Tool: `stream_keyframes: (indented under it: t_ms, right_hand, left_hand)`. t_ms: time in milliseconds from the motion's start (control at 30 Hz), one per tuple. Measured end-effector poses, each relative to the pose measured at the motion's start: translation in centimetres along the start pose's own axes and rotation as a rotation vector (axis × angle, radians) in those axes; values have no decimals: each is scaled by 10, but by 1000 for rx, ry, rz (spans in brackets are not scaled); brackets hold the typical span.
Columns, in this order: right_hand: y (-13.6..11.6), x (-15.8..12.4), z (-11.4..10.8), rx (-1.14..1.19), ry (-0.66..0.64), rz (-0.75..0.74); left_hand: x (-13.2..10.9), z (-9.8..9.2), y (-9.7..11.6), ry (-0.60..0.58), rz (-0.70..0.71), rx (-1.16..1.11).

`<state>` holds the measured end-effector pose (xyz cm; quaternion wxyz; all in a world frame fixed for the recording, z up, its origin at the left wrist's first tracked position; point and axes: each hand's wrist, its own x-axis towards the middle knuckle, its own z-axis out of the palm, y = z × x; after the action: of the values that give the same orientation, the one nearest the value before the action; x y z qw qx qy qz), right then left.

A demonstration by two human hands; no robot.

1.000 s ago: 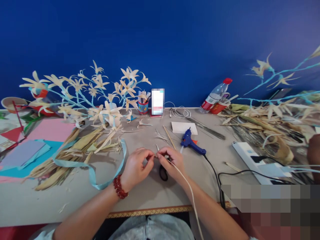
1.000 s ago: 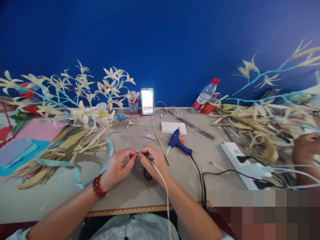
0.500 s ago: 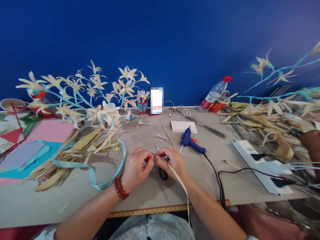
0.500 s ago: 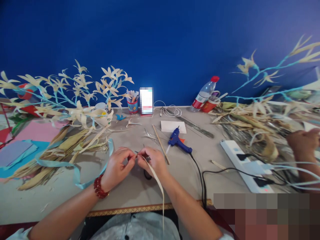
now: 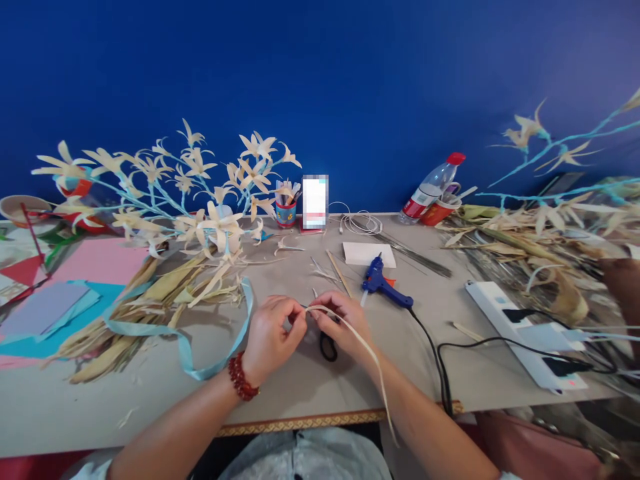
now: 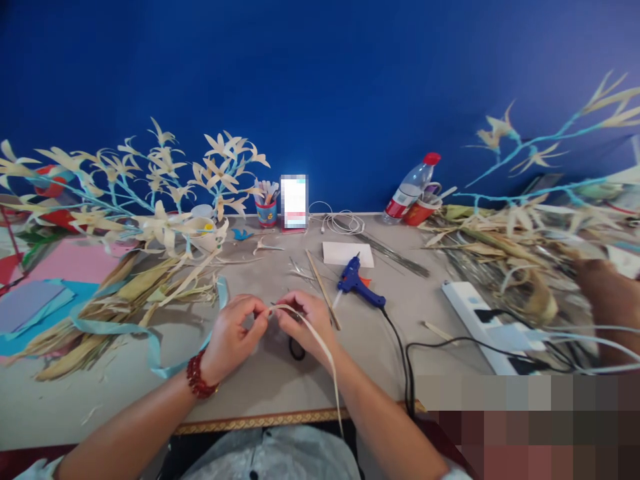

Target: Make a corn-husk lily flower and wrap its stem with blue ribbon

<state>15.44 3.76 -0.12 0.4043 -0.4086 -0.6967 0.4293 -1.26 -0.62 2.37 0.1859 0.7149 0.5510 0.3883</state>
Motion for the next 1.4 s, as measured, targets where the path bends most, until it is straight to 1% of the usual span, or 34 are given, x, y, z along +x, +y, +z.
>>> stream_keyframes:
  t_ms: [67, 167, 333, 433, 533, 600, 733, 833, 933, 1167, 1267, 1400]
  right_hand:
    - [-3, -1, 3, 15, -15, -10]
    - [-6, -2, 4, -21, 3, -41]
    - [-8, -3, -1, -163, 55, -118]
    - [-7, -4, -4, -197, 61, -139]
    - [-5, -4, -5, -210, 81, -105]
    - [-4, -3, -4, -170, 79, -64]
    - [-6, -2, 0, -22, -19, -19]
    - [-9, -3, 2, -14, -42, -17]
    - [-9, -3, 1, -68, -18, -35]
    - [1, -2, -8, -247, 113, -71]
    - [2, -2, -8, -251, 118, -68]
    - [2, -1, -6, -228, 77, -75]
  left_hand:
    - [0, 1, 1, -15, -7, -11]
    - [0, 2, 2, -24, -10, -13]
    - [1, 5, 3, -11, 69, 41]
    - [0, 5, 3, -11, 71, 36]
    - [-1, 4, 2, -8, 46, 13]
    - [-2, 3, 2, 1, 11, -4]
    - [-1, 3, 2, 10, -55, -31]
    - [-1, 3, 2, -1, -54, -38]
    - [0, 4, 3, -15, -36, -26]
    - [-2, 3, 1, 29, -18, -29]
    - [-1, 0, 1, -18, -39, -42]
    - [4, -3, 1, -89, -55, -95]
